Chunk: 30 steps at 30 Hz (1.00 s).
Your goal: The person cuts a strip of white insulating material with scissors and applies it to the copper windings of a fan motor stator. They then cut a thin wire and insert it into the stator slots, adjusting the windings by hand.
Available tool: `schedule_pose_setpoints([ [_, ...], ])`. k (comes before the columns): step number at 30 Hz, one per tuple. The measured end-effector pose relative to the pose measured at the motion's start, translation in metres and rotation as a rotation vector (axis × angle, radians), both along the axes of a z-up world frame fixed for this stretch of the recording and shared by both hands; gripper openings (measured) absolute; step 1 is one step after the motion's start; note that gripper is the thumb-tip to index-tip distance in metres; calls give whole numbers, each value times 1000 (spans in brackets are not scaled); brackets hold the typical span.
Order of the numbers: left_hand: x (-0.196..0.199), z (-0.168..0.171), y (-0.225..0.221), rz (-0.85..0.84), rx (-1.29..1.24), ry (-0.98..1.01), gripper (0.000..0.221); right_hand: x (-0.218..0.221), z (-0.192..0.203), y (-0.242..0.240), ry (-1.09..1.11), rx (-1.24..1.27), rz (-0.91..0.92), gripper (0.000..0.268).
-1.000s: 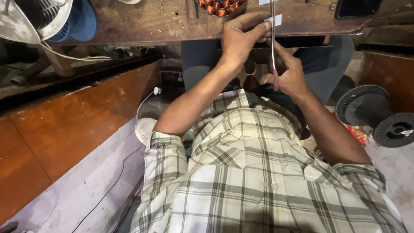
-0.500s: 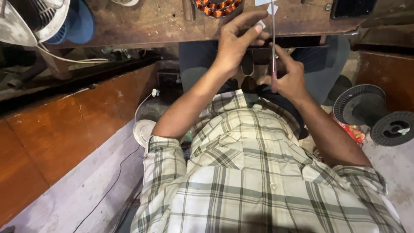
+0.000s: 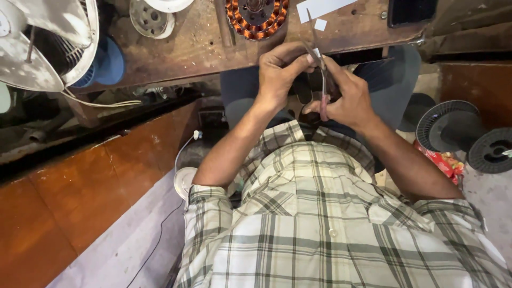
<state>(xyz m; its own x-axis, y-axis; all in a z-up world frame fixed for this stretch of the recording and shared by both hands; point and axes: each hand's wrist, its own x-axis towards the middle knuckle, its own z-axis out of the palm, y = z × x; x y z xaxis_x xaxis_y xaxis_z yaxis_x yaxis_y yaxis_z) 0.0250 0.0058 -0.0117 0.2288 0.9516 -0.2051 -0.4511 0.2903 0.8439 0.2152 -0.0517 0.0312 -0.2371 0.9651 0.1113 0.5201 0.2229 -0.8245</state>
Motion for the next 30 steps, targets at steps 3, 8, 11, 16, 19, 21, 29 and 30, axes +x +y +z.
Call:
schedule_pose_setpoints([
  [3, -4, 0, 1, 6, 14, 25, 22, -2, 3, 0, -29, 51, 18, 101],
  [8, -9, 6, 1, 13, -40, -32, 26, -1, 31, 16, -167, -112, -48, 95],
  [11, -12, 12, -2, -10, -29, 0, 27, 5, 52, 31, -509, -31, -117, 84],
  [16, -17, 19, -9, -53, 42, 13, 27, -6, 58, 31, -28, -54, -147, 32],
  [19, -19, 19, -13, -60, 44, -21, 25, -15, 47, 33, 582, -497, -153, 22],
  [21, -18, 21, -13, -44, 65, -41, 23, -18, 43, 33, 610, -499, -151, 20],
  [29, -24, 24, -21, -22, 210, 108, 21, -23, 36, 25, 459, -384, -152, 13],
  [30, -24, 25, -21, -33, 219, 102, 22, -24, 35, 24, 464, -391, -156, 12],
])
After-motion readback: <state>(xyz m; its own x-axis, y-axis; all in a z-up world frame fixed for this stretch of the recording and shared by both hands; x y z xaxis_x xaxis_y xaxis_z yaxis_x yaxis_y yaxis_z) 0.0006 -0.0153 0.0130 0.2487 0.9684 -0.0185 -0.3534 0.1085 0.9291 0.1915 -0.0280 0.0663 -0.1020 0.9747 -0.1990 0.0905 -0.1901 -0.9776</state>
